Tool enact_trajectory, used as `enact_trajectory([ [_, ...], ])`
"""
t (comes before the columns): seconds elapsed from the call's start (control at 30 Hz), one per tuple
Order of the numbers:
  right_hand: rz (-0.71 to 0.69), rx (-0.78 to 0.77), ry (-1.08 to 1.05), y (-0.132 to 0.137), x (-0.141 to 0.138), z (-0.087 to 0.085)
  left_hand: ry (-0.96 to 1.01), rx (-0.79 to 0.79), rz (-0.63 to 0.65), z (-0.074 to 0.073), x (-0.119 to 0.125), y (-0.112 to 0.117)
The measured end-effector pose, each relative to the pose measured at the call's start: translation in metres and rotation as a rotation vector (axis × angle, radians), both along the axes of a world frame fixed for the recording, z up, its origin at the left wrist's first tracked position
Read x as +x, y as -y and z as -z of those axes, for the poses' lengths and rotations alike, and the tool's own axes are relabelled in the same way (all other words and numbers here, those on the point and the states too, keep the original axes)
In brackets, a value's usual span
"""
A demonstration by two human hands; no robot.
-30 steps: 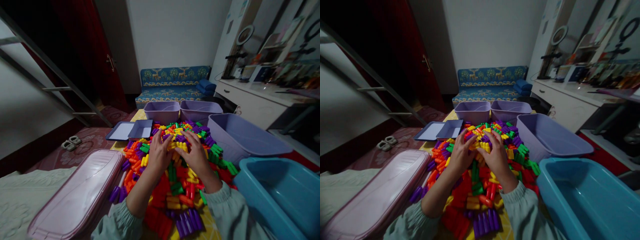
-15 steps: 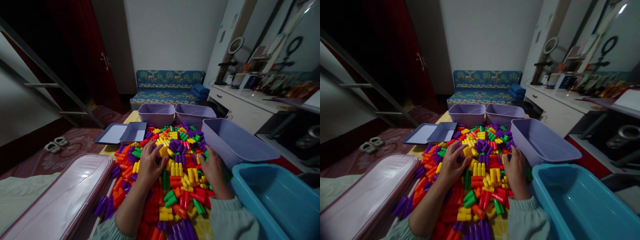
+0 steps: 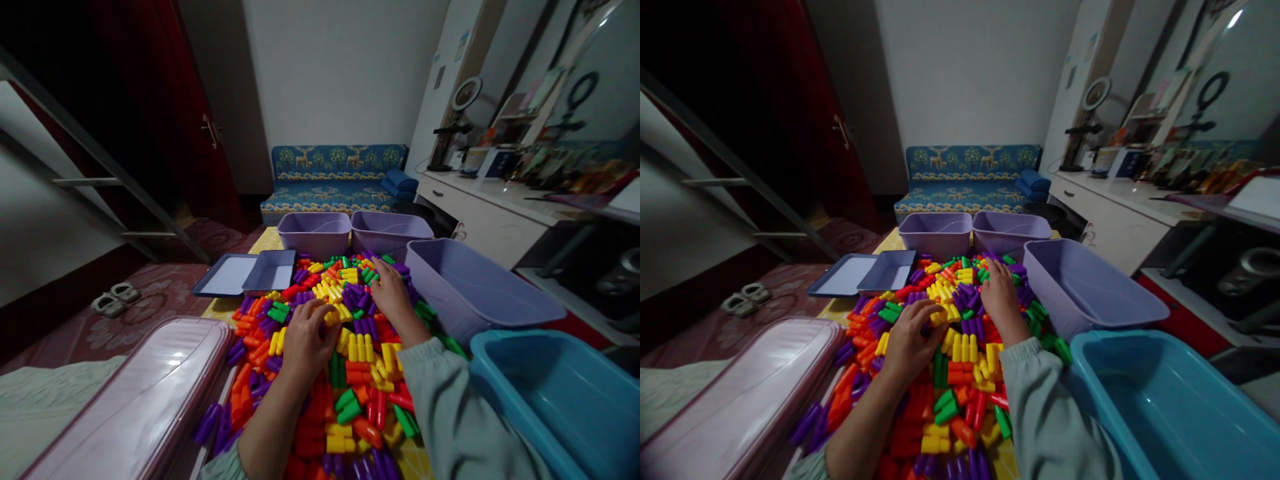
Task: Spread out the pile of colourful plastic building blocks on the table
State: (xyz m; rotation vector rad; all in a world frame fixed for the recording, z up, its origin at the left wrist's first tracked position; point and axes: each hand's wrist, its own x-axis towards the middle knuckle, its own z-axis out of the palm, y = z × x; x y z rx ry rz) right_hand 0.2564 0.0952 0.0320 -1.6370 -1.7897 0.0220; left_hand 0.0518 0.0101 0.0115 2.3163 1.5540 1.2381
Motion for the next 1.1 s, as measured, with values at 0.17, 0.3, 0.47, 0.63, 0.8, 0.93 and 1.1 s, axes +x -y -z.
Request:
enact_trajectory([
  [0.17, -0.016, -0.057, 0.040, -0.005, -0.004, 0.006, 0.037, -0.016, -0.021, 0.001, 0.000, 0.001],
  [0.3, -0.022, -0.067, 0.024, 0.005, -0.003, 0.009, 0.047, -0.022, -0.036, 0.000, 0.000, 0.002],
  [0.47, -0.010, -0.033, -0.013, 0.014, 0.000, 0.016, 0.059, -0.032, -0.048, -0.003, 0.001, 0.003],
  [0.63, -0.030, -0.045, 0.113, 0.010, 0.002, 0.016, 0.061, -0.039, -0.052, -0.004, 0.002, 0.004],
  [0.8, -0.045, -0.192, 0.147, 0.009, -0.002, 0.011, 0.046, -0.031, -0.056, -0.002, 0.001, 0.003],
  [0.93, -0.103, -0.176, 0.113, 0.015, -0.004, 0.011, 0.049, -0.035, -0.049, -0.002, 0.002, 0.003],
  [1.1, -0.164, -0.191, 0.064, 0.030, -0.004, 0.012, 0.050, -0.032, -0.047, 0.000, 0.001, 0.002],
])
